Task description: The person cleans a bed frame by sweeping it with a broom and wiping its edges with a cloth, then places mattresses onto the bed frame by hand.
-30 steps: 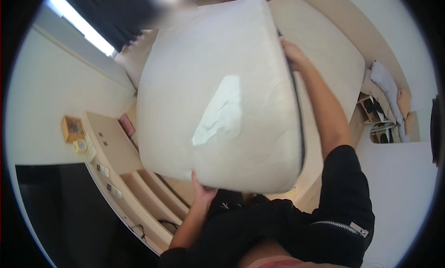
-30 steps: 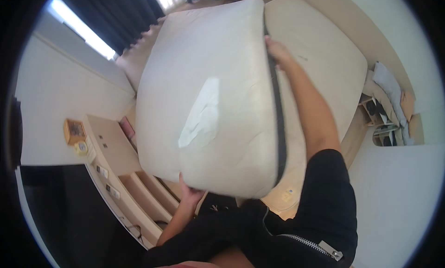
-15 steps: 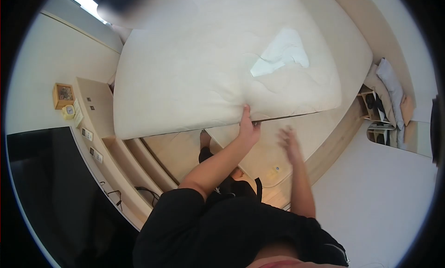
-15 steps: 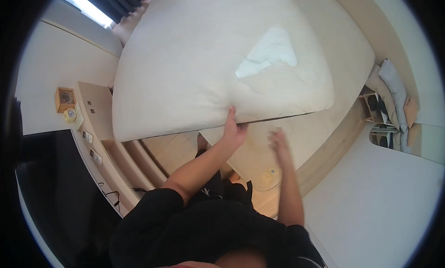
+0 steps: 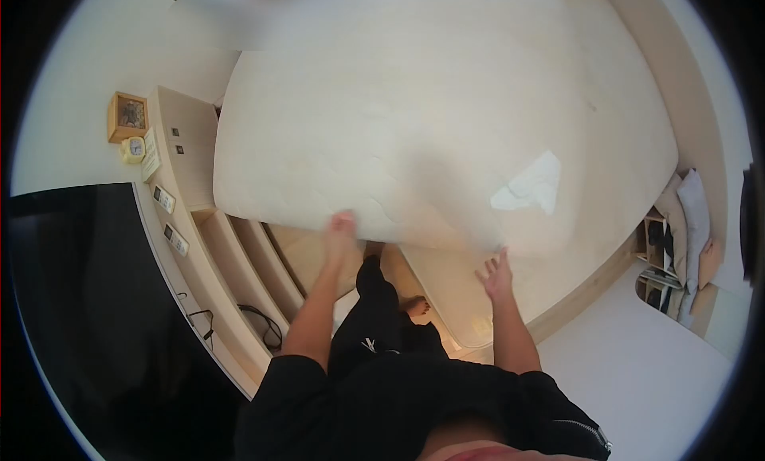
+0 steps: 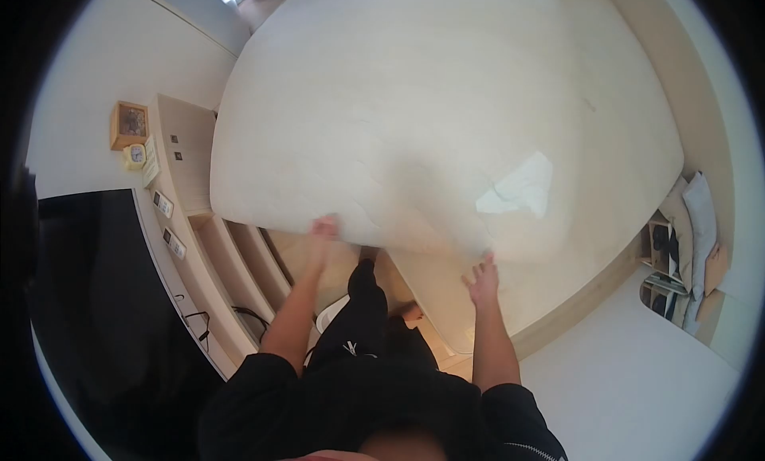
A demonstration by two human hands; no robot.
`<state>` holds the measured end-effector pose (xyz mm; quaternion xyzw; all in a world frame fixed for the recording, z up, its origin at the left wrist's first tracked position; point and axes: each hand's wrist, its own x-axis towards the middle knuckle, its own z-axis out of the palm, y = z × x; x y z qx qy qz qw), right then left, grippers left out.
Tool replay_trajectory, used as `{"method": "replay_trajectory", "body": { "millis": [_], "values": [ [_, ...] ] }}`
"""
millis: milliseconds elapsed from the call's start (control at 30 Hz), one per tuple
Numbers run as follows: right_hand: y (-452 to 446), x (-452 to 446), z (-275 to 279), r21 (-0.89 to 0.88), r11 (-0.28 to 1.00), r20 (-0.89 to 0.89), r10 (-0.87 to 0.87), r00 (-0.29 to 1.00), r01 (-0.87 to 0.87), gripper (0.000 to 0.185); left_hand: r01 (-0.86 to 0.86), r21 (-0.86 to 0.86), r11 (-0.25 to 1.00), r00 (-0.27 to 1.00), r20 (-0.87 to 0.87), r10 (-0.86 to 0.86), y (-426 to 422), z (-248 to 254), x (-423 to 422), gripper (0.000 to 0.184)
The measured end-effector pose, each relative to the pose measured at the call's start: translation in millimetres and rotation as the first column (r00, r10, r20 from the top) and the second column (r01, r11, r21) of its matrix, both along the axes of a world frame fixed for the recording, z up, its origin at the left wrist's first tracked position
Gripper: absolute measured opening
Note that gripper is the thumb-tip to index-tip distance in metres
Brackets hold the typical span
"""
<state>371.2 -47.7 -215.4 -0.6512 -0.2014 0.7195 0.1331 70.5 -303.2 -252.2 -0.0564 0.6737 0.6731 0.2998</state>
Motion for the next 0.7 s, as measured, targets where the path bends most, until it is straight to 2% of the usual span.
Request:
{"method": "replay_trajectory", "body": {
  "millis": [33, 67, 100, 167, 233, 300, 367, 467, 533, 600, 633, 667, 700],
  "values": [
    [-18, -6, -6, -0.049, 0.997, -0.025, 0.064, 0.998, -0.066, 0.083, -0.151, -0.168, 0.974, 0.984, -0.117, 0.133, -25, 7, -38, 0.017],
    [-37, -13, -17, -0.098, 0.983, -0.029, 0.156, 0.987, -0.158, 0.082, -0.289, -0.102, 0.952, 0.951, -0.148, 0.273, -55, 1, -76, 0.014],
    [-55, -25, -30, -0.147, 0.957, -0.044, 0.246, 0.968, -0.249, 0.080, -0.420, -0.271, 0.866, 0.904, -0.212, 0.372, -75, 1, -110, 0.011],
    [-81, -62, -42, -0.205, 0.931, -0.093, 0.289, 0.953, -0.302, 0.079, -0.474, -0.339, 0.813, 0.872, -0.309, 0.379, -132, -31, -174, 0.016],
    [-100, -103, -47, -0.259, 0.903, -0.139, 0.317, 0.938, -0.343, 0.078, -0.418, -0.613, 0.670, 0.897, -0.395, 0.199, -191, -77, -235, 0.029],
    [-108, -144, -48, -0.308, 0.912, -0.225, 0.208, 0.952, -0.272, 0.077, -0.355, -0.802, 0.480, 0.928, -0.364, 0.079, -184, -57, -270, 0.041],
    [-110, -153, -56, -0.354, 0.903, -0.258, 0.155, 0.954, -0.242, 0.080, -0.208, -0.873, 0.441, 0.972, -0.235, -0.005, -200, -65, -313, 0.051],
    [-105, -143, -76, -0.356, 0.892, -0.320, 0.162, 0.934, -0.277, 0.084, -0.184, -0.880, 0.437, 0.965, -0.246, -0.088, -222, -98, -363, 0.058],
    [-104, -159, -57, -0.328, 0.933, -0.263, 0.062, 0.963, -0.150, 0.085, -0.167, -0.885, 0.435, 0.963, -0.242, -0.122, -250, -127, -389, 0.059],
    [-106, -151, -65, -0.322, 0.930, -0.264, 0.091, 0.960, -0.177, 0.088, -0.077, -0.813, 0.578, 0.994, -0.107, -0.018, -263, -136, -412, 0.060],
    [-107, -146, -70, -0.312, 0.928, -0.275, 0.116, 0.955, -0.202, 0.091, -0.073, -0.815, 0.575, 0.995, -0.099, -0.014, -269, -140, -420, 0.060],
    [-106, -149, -67, -0.290, 0.927, -0.245, 0.168, 0.955, -0.238, 0.095, 0.128, -0.990, 0.058, 0.901, 0.092, -0.425, -275, -145, -427, 0.063],
    [-106, -153, -64, -0.287, 0.927, -0.231, 0.179, 0.956, -0.243, 0.095, 0.140, -0.989, -0.043, 0.900, 0.145, -0.410, -278, -146, -433, 0.066]
  ]
}}
